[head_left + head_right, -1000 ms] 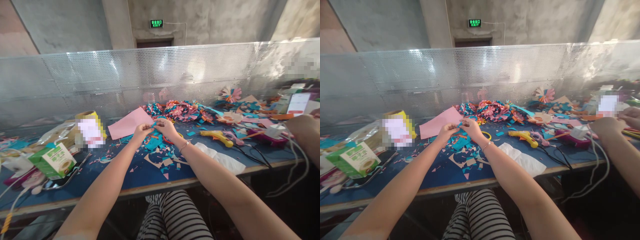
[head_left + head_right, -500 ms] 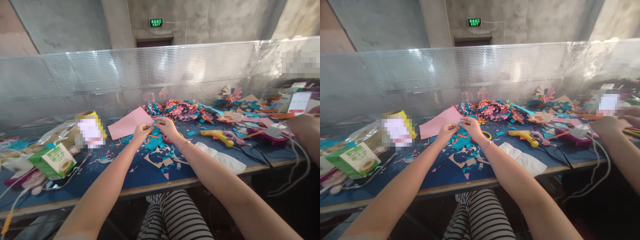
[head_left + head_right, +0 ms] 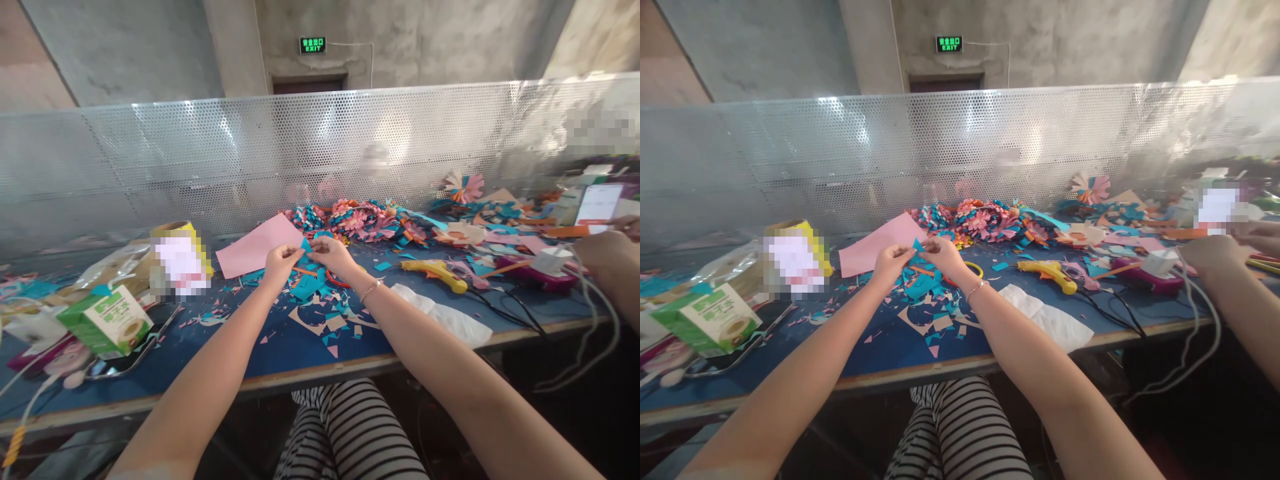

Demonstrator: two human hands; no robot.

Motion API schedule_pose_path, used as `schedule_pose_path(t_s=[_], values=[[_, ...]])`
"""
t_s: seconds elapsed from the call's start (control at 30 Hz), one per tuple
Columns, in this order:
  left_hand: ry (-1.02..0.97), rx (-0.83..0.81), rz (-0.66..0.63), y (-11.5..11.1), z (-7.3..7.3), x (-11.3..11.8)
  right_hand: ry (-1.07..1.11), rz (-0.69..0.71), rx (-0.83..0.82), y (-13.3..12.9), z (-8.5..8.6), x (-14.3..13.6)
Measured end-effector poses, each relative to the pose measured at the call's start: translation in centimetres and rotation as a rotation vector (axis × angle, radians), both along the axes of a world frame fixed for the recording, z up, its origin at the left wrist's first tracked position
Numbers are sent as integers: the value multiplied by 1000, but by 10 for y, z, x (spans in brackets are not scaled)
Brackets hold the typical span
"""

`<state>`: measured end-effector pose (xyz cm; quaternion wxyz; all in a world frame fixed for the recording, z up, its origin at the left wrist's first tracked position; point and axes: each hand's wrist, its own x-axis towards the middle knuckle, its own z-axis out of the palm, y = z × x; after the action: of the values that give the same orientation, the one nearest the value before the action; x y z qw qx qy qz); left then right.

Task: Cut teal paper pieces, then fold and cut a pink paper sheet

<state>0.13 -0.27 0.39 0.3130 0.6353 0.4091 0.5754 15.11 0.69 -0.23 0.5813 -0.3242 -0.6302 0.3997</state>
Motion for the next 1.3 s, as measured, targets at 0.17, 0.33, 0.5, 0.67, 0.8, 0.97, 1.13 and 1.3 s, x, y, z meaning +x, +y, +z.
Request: schedule_pose_path(t_s=[0.17,0.33,0.5,0.67,0.8,0.97,1.13,1.3], values=[[-55,-35,-14,3,-2,0,-41,-42,18,0,0,0],[-83,-72,-39,1,-2,1,-16,-43,-2,2,0,0],[-128,-139,-109,-1,0,3,47,-78,-23,4,0,0],[-87,-143,-115,0,-2,3,47,-103,1,2,2,1],[-26,-130,-148,-1,-2,3,47,-112,58,-2,4,2],[33,-146,-220,-7,0,8,104,-65,48,-8,7,1],[27,-172,-221,-9,-1,9,173,-16,-19,-10,8,1],[21,-206,-231,-10,0,9,209,-25,-66,-8,7,2]])
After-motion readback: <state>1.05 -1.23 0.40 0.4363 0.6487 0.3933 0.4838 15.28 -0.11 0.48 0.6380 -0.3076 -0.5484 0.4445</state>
